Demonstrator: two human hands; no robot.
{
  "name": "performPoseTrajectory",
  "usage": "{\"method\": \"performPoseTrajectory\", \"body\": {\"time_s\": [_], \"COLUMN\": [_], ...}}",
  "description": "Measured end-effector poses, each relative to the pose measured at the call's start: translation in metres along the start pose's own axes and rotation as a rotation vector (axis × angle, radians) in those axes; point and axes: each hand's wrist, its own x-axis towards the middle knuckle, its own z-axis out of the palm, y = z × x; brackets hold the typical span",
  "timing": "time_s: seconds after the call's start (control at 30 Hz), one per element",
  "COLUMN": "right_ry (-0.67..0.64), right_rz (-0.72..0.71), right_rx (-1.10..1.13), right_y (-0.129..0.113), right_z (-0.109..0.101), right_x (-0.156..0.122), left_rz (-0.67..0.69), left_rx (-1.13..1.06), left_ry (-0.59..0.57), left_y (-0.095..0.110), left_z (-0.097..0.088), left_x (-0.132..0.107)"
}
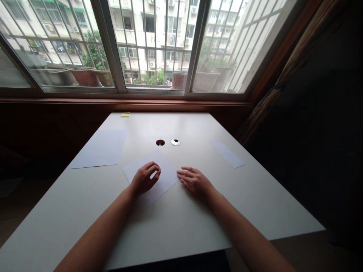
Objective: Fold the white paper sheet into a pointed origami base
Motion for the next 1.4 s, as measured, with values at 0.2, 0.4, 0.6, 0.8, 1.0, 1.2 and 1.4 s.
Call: {"method": "performPoseTrajectory", "body": {"time_s": [0.2,0.4,0.6,0.8,1.0,1.2,1.4], "right_ry": [0.077,0.08,0.006,0.015,0.035,0.03,-0.039], "right_rz": [0.074,0.124,0.118,0.144,0.181,0.18,0.099], "right_rx": [0.031,0.067,0.058,0.013,0.001,-0.011,-0.012], "right_y": [0.023,0.045,0.055,0.064,0.062,0.054,0.042], "right_z": [-0.015,-0.026,-0.032,-0.041,-0.036,-0.039,-0.042], "right_x": [-0.017,-0.029,-0.039,-0.055,-0.057,-0.056,-0.053], "left_rz": [-0.086,-0.15,-0.178,-0.195,-0.18,-0.137,-0.117], "left_rx": [0.225,0.374,0.403,0.407,0.394,0.429,0.426], "left_ry": [-0.075,-0.28,-0.327,-0.342,-0.406,-0.399,-0.362], "left_y": [-0.057,-0.091,-0.088,-0.079,-0.068,-0.051,-0.046], "left_z": [-0.026,-0.04,-0.043,-0.048,-0.063,-0.072,-0.072], "left_x": [-0.012,-0.027,-0.031,-0.035,-0.049,-0.066,-0.067]}}
